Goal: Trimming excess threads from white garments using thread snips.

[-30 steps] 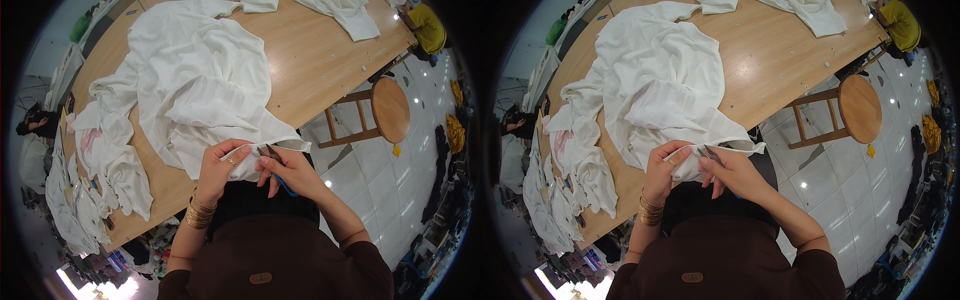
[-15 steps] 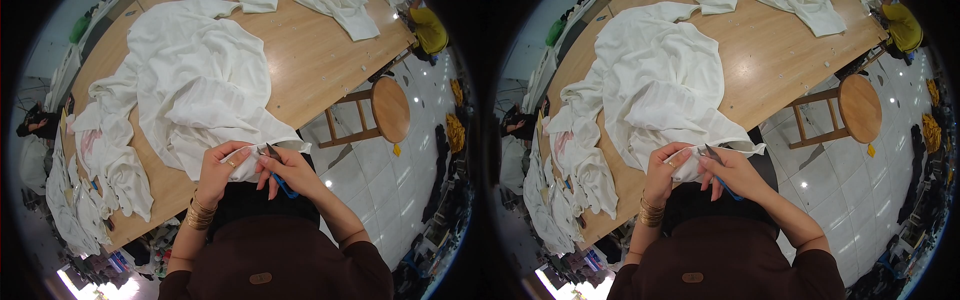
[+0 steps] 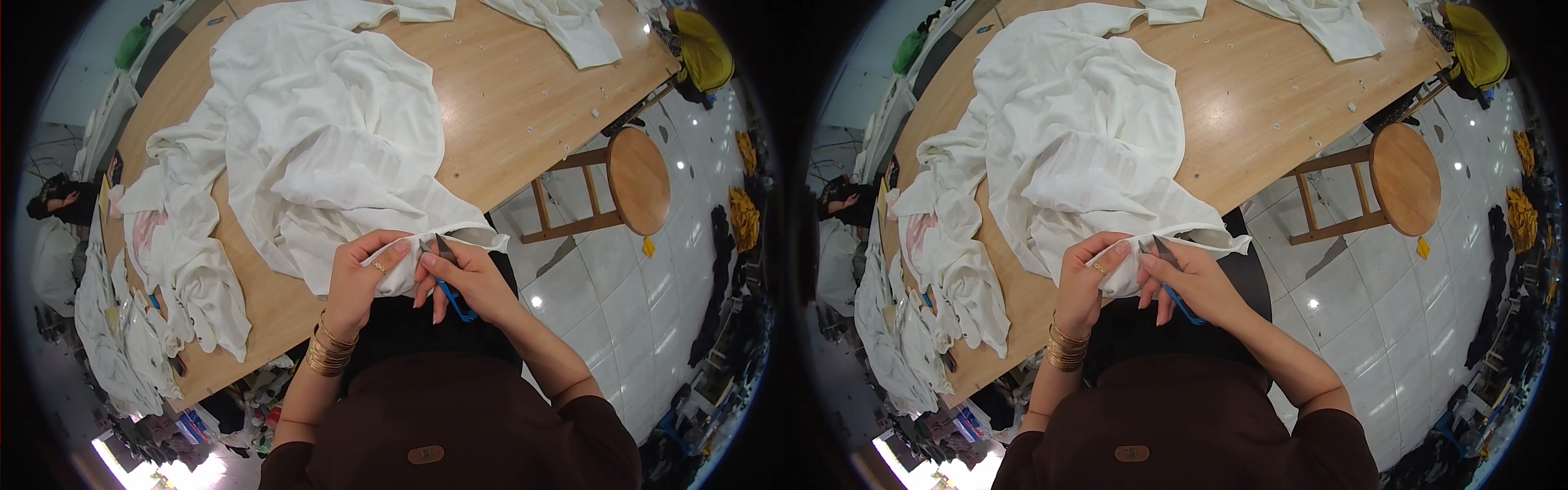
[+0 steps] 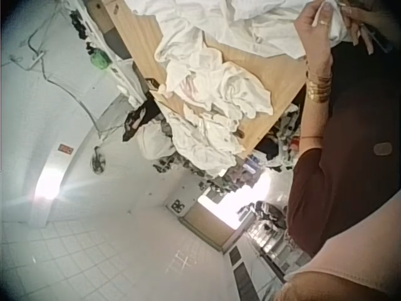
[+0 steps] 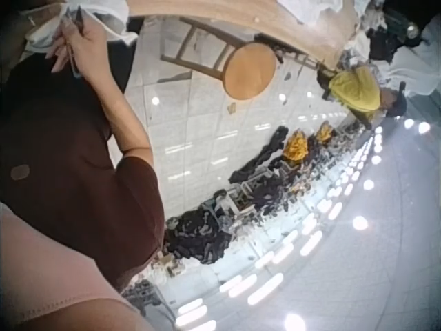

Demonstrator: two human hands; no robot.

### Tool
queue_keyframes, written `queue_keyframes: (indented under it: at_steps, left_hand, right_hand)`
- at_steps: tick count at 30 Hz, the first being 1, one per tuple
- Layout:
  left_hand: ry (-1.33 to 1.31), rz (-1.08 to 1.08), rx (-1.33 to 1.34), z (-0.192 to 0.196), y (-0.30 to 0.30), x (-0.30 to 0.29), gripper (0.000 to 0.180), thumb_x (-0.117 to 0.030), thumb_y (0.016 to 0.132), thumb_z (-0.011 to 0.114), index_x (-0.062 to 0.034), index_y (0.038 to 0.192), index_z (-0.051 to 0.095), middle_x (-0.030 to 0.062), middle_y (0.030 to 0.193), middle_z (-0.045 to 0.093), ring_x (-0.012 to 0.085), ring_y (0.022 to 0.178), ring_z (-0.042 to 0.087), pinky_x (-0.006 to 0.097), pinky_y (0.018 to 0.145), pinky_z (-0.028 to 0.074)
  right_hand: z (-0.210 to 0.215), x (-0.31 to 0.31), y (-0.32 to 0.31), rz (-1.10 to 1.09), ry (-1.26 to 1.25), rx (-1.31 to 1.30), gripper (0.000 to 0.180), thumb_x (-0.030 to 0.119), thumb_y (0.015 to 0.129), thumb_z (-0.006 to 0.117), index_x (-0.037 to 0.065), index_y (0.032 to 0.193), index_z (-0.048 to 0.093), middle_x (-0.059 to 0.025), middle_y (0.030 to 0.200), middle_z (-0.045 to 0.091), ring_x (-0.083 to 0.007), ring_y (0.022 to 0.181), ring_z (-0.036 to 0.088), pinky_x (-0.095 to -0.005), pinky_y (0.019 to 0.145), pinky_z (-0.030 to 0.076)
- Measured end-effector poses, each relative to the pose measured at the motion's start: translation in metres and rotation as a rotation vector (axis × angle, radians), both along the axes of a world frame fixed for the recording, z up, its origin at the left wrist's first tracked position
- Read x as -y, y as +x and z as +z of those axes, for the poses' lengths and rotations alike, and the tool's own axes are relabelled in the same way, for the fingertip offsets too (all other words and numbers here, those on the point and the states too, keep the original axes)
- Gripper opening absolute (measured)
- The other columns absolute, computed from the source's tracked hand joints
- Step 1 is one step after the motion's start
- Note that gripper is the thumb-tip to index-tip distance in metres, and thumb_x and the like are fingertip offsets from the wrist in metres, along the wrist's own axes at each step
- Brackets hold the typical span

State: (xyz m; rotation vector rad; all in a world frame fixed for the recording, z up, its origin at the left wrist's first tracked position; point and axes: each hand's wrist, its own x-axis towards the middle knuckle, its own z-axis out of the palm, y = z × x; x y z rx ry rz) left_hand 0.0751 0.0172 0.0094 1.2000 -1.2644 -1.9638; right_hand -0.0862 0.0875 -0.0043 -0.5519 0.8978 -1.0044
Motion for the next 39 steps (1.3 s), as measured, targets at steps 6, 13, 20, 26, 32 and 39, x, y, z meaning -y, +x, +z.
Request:
queue_keyframes:
  at_steps: [6,13,20,26,32,39]
  left_hand:
    - [0.006,-0.002,-0.002,0.001,0.0,0.0,0.017,-0.011,0.087,0.06,0.0018,0.097,0.066,0.0023,0.084,0.065,0.0065,0.076,0.055,0.021,0.069,0.044]
    - [0.008,-0.009,-0.004,0.0,0.001,0.0,0.016,-0.01,0.087,0.06,0.002,0.096,0.066,0.0027,0.084,0.065,0.0063,0.076,0.055,0.02,0.069,0.044]
    - [-0.042,-0.014,0.033,0.001,-0.002,-0.002,0.016,-0.01,0.087,0.06,0.0019,0.095,0.066,0.0023,0.082,0.065,0.0059,0.075,0.055,0.02,0.068,0.043]
    - [-0.072,-0.007,0.041,-0.001,-0.003,-0.002,0.016,-0.009,0.086,0.06,0.0025,0.095,0.066,0.0022,0.083,0.065,0.0061,0.075,0.054,0.021,0.069,0.043]
    - [-0.091,0.007,0.058,-0.002,-0.004,-0.002,0.017,-0.01,0.087,0.06,0.0023,0.095,0.066,0.0022,0.082,0.065,0.0062,0.074,0.054,0.021,0.069,0.043]
    - [-0.039,0.025,0.027,-0.003,-0.002,-0.003,0.017,-0.011,0.087,0.06,0.0016,0.095,0.066,0.0021,0.081,0.064,0.0061,0.073,0.054,0.02,0.067,0.043]
  right_hand:
    - [0.003,0.0,-0.002,0.018,0.015,-0.005,0.03,0.026,0.096,0.044,-0.001,0.086,0.053,-0.0156,0.067,0.062,-0.0164,0.043,0.057,-0.0234,0.04,0.046]
    - [0.006,0.001,-0.003,0.015,0.029,-0.031,0.031,0.028,0.096,0.045,-0.001,0.086,0.053,-0.0152,0.066,0.062,-0.0157,0.042,0.057,-0.0231,0.04,0.046]
    - [0.004,0.001,-0.007,0.038,0.058,-0.125,0.031,0.028,0.095,0.047,0.0,0.083,0.054,-0.0124,0.063,0.061,-0.015,0.042,0.057,-0.0225,0.039,0.045]
    - [0.008,0.002,-0.003,0.018,0.006,-0.369,0.029,0.026,0.095,0.047,0.001,0.083,0.054,-0.0105,0.063,0.061,-0.014,0.042,0.056,-0.022,0.039,0.044]
    - [0.003,0.001,-0.002,-0.028,-0.021,-0.196,0.03,0.027,0.095,0.046,0.0,0.083,0.054,-0.011,0.063,0.061,-0.0136,0.042,0.055,-0.0222,0.039,0.043]
    - [0.001,0.0,0.0,-0.009,-0.013,-0.131,0.031,0.027,0.096,0.045,0.0,0.083,0.053,-0.0122,0.062,0.06,-0.0137,0.039,0.053,-0.0216,0.037,0.042]
